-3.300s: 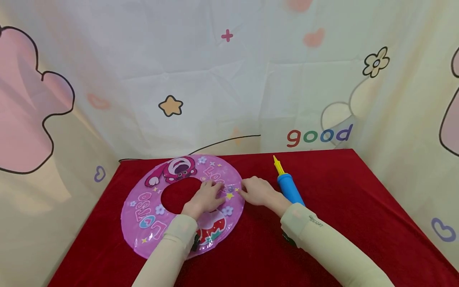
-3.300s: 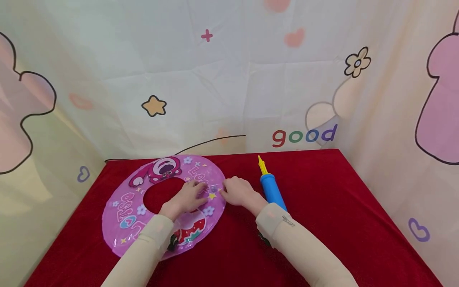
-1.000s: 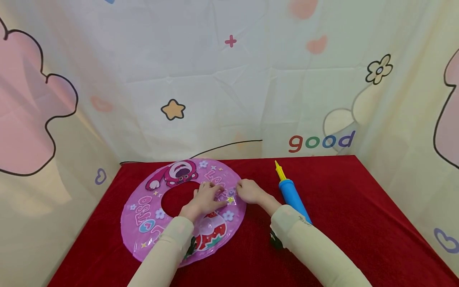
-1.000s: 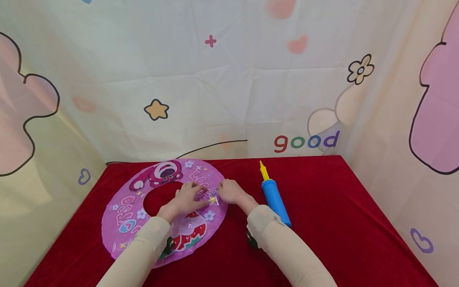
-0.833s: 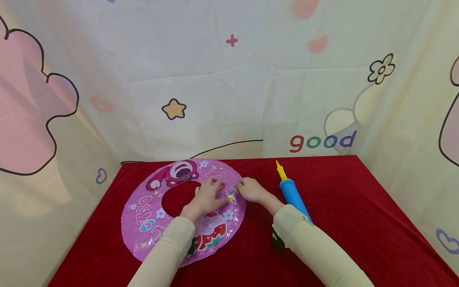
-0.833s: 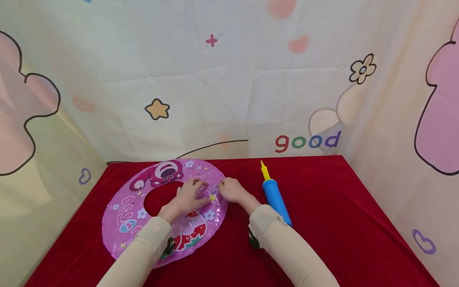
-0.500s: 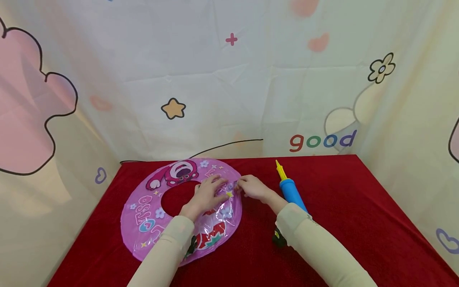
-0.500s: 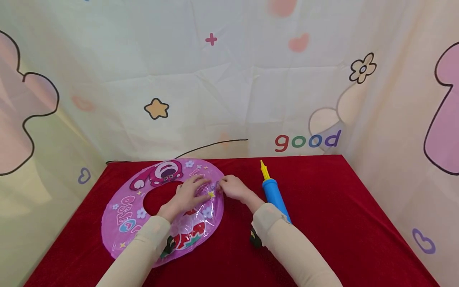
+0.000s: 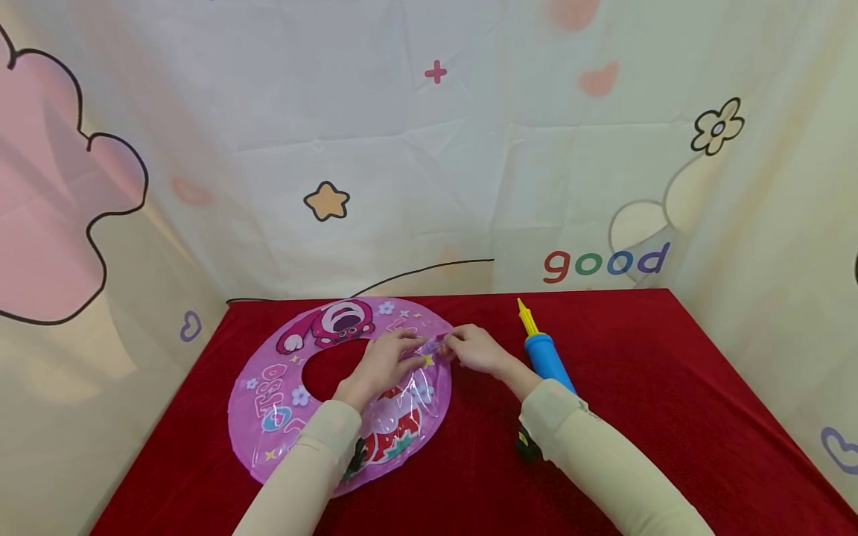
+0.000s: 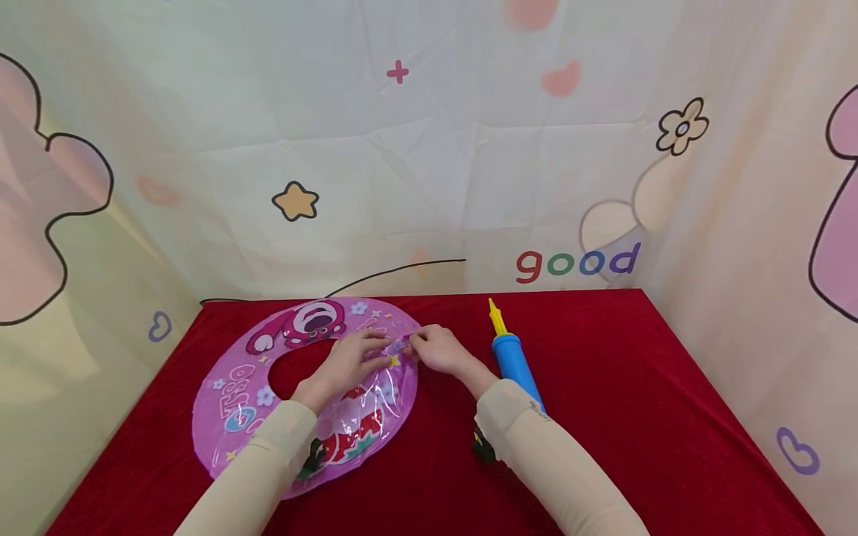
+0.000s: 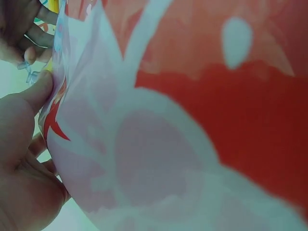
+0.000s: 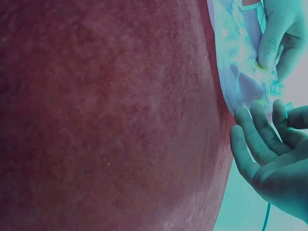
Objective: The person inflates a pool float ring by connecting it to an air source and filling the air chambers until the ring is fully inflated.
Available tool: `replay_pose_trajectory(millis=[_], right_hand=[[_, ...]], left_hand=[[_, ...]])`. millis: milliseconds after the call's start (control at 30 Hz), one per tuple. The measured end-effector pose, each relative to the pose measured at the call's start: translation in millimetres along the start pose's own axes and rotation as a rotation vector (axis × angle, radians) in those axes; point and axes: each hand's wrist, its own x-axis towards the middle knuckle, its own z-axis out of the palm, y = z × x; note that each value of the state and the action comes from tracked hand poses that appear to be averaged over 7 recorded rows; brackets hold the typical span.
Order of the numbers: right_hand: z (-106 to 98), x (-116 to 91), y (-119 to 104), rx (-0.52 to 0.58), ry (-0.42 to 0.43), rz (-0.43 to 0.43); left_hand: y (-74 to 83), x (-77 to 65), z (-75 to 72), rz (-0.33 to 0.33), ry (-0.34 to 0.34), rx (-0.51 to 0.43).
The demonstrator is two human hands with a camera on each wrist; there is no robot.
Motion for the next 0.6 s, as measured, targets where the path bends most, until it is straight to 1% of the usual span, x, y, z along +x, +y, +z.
replay_pose_trajectory(millis=[133, 267, 367, 467, 600], right_hand=[[3, -3, -2, 0.011, 0.015, 0.026], [6, -5, 1, 0.079, 0.013, 0.081], [7, -4, 5, 0.16, -0.03, 0.106], [7, -3, 10, 0.26, -0.078, 0.1], [5, -1, 16, 0.432, -0.09, 0.105]], left_hand=[[-0.7, 0.0, -2.9, 0.016, 0.011, 0.004], [-0.7, 0.1, -5.4, 0.017, 0.028, -0.026], [-0.3, 0.0, -7.3, 0.025, 0.046, -0.062], [-0.6, 0.1, -8.5, 0.032, 0.059, -0.092], [-0.7, 0.0, -9.7, -0.001, 0.059, -0.118]])
